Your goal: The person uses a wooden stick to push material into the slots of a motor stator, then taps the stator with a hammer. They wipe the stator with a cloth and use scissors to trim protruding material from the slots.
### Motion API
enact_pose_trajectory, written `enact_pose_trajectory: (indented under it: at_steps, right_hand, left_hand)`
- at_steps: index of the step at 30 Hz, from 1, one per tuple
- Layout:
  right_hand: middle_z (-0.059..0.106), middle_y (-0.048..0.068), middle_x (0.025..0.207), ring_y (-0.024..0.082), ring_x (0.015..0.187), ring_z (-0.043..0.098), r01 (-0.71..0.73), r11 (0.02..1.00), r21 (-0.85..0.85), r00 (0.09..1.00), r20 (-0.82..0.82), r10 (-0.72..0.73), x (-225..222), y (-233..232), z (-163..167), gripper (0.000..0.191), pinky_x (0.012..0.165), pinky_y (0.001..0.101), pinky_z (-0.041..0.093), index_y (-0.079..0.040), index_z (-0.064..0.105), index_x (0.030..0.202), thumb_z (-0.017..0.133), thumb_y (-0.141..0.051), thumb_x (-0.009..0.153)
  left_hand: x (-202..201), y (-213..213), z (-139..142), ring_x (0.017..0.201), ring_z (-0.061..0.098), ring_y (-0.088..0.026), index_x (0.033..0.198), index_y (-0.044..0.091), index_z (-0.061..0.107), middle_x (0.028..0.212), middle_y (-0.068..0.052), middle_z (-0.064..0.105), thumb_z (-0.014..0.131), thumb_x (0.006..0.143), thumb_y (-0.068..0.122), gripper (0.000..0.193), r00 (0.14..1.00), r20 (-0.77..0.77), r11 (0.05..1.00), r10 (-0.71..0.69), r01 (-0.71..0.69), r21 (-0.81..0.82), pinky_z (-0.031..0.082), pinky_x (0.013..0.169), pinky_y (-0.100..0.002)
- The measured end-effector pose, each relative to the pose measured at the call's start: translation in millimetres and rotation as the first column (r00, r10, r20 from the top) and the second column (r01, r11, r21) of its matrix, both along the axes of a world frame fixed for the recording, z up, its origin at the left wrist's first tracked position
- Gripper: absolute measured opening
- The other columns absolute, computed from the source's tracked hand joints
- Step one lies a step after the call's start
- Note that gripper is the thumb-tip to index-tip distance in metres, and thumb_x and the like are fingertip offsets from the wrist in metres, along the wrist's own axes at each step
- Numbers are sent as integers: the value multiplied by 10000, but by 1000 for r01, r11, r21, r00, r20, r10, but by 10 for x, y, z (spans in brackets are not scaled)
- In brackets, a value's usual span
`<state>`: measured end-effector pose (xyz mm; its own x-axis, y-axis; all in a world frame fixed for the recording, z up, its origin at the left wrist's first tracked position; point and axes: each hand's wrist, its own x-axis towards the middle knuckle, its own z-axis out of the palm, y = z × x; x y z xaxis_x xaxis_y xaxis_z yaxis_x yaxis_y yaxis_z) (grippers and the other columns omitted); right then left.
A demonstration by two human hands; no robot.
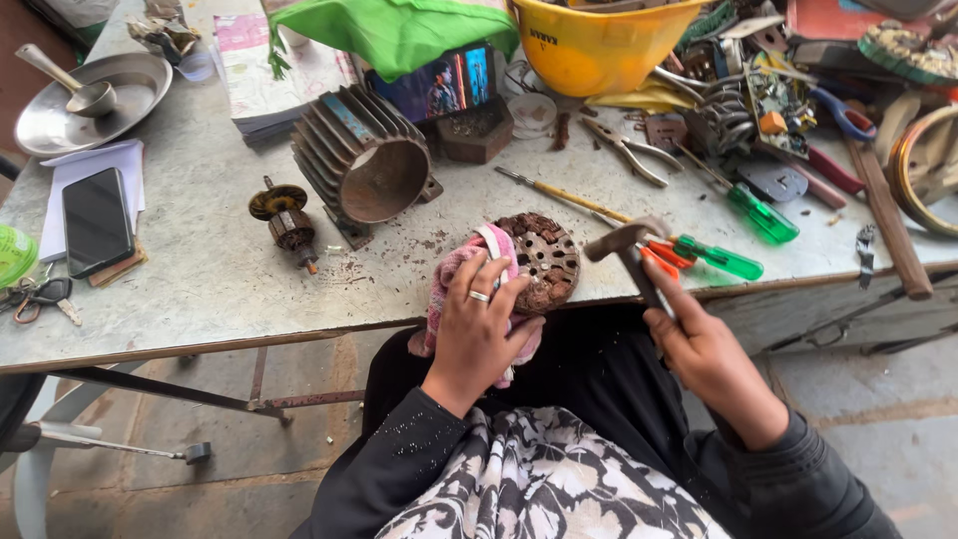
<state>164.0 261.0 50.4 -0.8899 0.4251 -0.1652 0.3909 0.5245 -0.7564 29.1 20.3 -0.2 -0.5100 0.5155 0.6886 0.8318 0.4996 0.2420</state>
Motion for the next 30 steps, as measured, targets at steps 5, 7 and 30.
enact_pose_trajectory:
  at_steps: [5,7,30]
  right_hand:
    - [668,162,725,281,678,663,-46,991,127,986,-155,66,-25,63,1,655,743,375,530,-322,356,1591,572,-264,975]
    - [660,215,741,344,733,676,-61,980,187,987,-134,87,-42,62,-31,660,765,391,526,-325,354,1597,573,-277,977]
    - [704,265,1051,465,1026,662,-27,937,348,985,-150,84,-55,157,-98,634,877,485,514,-304,373,1599,558,-298,993]
  left_hand:
    - [-108,-8,54,1394,384,-359,1167,110,649,1297,-111,527,876,724,509,638,989,94,993,-116,115,8,337,1190,-488]
    - [-201,-47,101,1395,378,-370,1141,106,653,1258,-126,537,878,712,529,643,981,102,986,-165,165,7,322,1187,-497]
    - [-153,-113,453,1434,328,-402,1345,43,617,1435,-196,525,745,804,575,770,991,38,924,-128,133,-359,175,1196,-580]
